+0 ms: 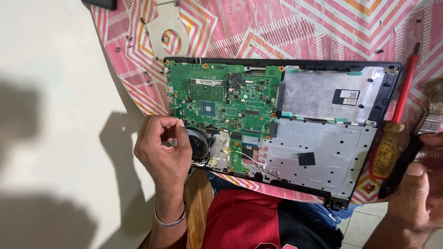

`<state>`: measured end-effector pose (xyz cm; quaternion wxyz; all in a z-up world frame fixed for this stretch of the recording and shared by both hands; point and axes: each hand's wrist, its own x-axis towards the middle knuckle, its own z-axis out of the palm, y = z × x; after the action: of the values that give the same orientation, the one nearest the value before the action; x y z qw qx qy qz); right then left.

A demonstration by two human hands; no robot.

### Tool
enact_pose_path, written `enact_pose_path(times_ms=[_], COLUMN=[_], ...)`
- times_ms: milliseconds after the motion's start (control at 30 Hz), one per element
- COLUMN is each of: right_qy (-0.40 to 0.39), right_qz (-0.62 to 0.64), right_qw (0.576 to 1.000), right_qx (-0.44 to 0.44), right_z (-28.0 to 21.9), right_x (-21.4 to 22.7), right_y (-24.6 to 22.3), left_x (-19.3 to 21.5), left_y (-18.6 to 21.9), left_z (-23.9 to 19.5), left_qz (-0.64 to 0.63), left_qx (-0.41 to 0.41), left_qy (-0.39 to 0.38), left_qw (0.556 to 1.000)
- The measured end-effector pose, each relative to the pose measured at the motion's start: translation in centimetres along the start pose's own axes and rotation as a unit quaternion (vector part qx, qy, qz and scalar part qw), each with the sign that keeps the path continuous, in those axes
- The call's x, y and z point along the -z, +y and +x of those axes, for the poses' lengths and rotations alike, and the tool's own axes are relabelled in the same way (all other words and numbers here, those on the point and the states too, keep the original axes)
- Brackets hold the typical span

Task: The person cleans the exposed laptop motherboard with a brush, then removes the motherboard, brushes the chassis interior, and reinstalls the motherboard. They handle the laptop chassis, motherboard, and brush during the process.

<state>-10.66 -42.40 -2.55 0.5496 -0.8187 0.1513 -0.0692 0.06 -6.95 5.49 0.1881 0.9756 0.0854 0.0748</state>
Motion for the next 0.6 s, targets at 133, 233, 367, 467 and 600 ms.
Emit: enact_pose_path(times_ms=[133,233,367,467,600], right_qy=[-0.007,0.018,-0.007,0.0,-0.001], right_qz=[-0.018,0.004,-0.013,-0.002,-0.002], right_qw=[1.0,1.0,0.999,0.999,0.999], right_qx=[0.01,-0.008,0.042,0.033,0.032], right_z=[-0.2,0.0,1.2,1.7,1.8], right_x=[0.3,0.3,-0.1,-0.7,-0.5], right_y=[0.8,1.5,-0.8,-2.6,-1.7], left_x=[0.2,0.6,1.4,1.4,1.4], left_y=[0.1,-0.3,-0.8,-1.2,-1.0], left_z=[0.0,0.1,-0.1,-0.3,-0.1], left_qz=[0.01,-0.012,-0.049,-0.053,-0.053], left_qx=[-0.006,-0.007,-0.025,-0.028,-0.093], left_qy=[-0.004,-0.011,-0.021,-0.016,0.002], left_qw=[1.0,1.0,0.998,0.998,0.994])
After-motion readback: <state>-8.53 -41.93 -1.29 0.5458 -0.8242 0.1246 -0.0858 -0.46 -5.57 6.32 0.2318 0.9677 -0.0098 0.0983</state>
